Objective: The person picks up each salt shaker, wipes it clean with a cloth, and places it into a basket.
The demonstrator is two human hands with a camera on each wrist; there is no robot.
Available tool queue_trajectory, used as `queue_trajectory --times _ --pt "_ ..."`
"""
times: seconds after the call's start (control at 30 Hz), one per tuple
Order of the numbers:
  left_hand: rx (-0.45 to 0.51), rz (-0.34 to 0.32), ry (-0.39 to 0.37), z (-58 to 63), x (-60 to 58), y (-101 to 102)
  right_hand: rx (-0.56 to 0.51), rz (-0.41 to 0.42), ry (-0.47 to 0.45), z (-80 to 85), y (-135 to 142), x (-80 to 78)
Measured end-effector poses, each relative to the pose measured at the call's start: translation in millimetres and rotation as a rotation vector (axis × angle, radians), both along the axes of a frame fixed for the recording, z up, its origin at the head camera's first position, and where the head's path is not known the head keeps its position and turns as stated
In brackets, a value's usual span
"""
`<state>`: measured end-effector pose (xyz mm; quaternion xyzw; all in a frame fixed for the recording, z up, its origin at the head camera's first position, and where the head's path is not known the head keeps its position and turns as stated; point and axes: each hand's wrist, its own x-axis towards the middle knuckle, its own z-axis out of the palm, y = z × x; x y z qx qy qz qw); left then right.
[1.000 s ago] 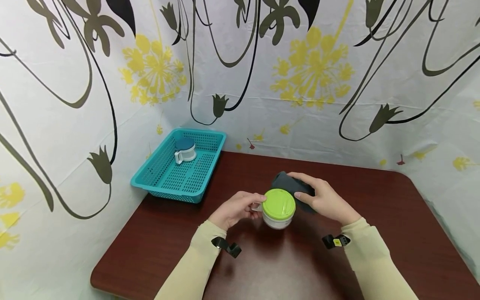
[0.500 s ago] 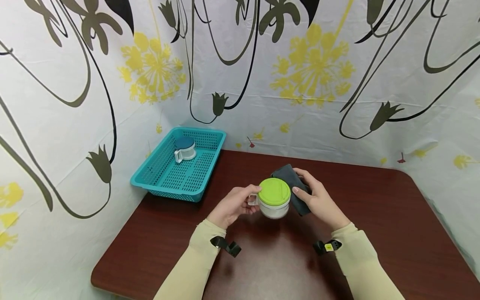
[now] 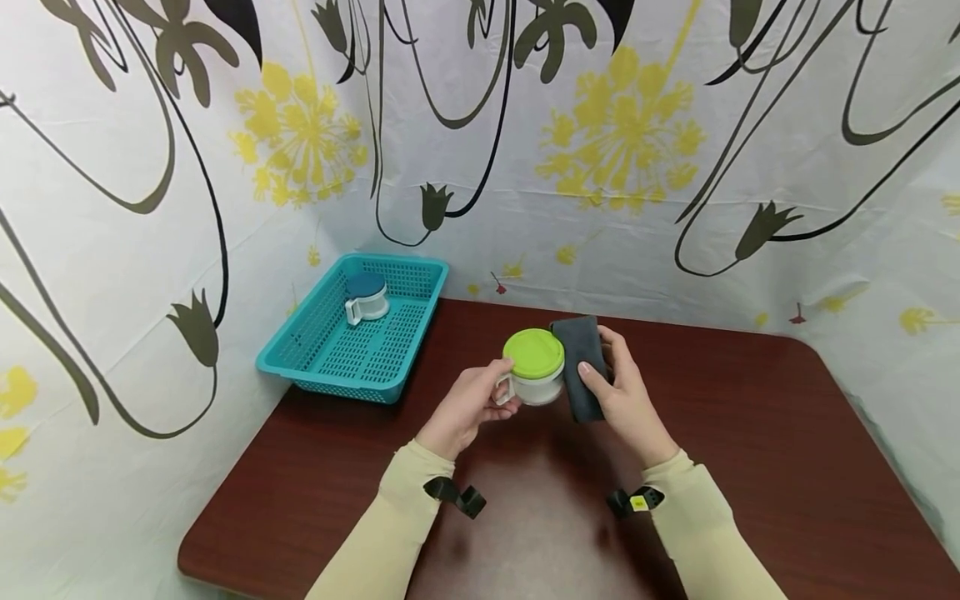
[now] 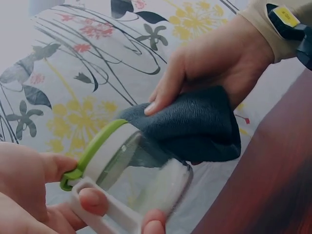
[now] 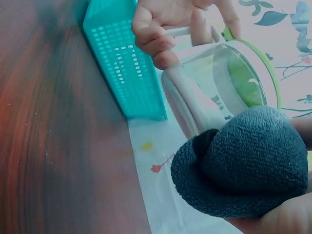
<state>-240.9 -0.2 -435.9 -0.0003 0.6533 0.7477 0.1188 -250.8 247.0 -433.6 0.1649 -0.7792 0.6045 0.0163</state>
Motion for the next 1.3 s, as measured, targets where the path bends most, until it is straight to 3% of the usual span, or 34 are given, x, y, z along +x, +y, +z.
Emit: queue_trajectory --times 0.2,0.3,0.4,0.67,0.87,0.93,1.1,1.3 --pt "-0.025 -0.145 -0.041 6.3 2.8 -2.0 -0.009 -0.02 0.046 1.8 -2.3 1.9" --pt "0.023 -0.218 -0.087 6.4 3.1 -1.7 -0.002 -0.032 0.082 3.3 -2.6 1.8" --pt "0.098 -0.233 -0.136 5.4 2.4 -0.4 0.0 -0.034 0.103 4.7 -3.5 0.5" --pt "0.214 -0.193 -0.191 1.4 1.6 3.1 0.034 -0.047 0.132 3.0 -3.4 0.3" --pt "0.256 -0.124 -0.192 -4.4 1.1 8.4 0.186 -0.094 0.184 11.2 6.6 3.8" --pt "0.229 -0.091 -0.183 -6.2 2.0 9.5 0.265 -0.118 0.244 13.3 9.0 6.3" --pt "0.126 0.008 -0.138 -8.3 3.3 12.5 0.48 -0.123 0.49 21.5 5.7 13.8" --pt "0.056 0.062 -0.083 -5.7 4.6 17.5 0.695 -0.099 0.706 31.6 -3.5 21.8"
